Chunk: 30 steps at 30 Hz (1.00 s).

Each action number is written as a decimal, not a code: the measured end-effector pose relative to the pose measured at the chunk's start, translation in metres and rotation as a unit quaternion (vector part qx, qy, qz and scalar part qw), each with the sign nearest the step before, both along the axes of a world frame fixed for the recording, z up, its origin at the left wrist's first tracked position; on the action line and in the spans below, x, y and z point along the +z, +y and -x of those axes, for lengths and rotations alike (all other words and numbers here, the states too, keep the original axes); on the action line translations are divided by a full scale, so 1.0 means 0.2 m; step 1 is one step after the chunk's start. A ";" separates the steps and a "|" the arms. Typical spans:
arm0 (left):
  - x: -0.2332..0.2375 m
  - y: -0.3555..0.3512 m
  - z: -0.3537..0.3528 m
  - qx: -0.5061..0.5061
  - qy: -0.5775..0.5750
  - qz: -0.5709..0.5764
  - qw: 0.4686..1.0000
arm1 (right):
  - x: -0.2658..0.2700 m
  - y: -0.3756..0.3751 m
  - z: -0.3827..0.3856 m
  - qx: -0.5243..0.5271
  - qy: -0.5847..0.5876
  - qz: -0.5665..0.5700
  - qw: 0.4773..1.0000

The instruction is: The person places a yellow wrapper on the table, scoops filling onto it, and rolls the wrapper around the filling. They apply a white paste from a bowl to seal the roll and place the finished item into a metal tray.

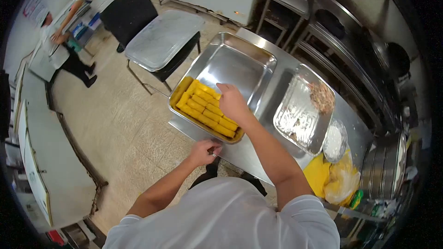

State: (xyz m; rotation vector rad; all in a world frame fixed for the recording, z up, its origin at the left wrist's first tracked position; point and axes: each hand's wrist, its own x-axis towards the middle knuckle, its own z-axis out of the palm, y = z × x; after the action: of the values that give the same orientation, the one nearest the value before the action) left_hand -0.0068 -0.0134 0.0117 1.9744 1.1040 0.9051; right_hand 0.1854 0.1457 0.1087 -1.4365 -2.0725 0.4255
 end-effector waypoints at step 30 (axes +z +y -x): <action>0.03 -0.70 -2.23 -0.162 0.191 0.028 0.968 | -0.26 -2.38 -2.12 -0.518 -0.002 0.043 0.854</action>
State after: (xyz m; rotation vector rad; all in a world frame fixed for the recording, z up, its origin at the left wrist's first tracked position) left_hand 0.4392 -0.1543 0.0185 2.2538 0.9509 0.3238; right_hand 0.6087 -0.3311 0.0567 -2.3172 -1.0010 0.0506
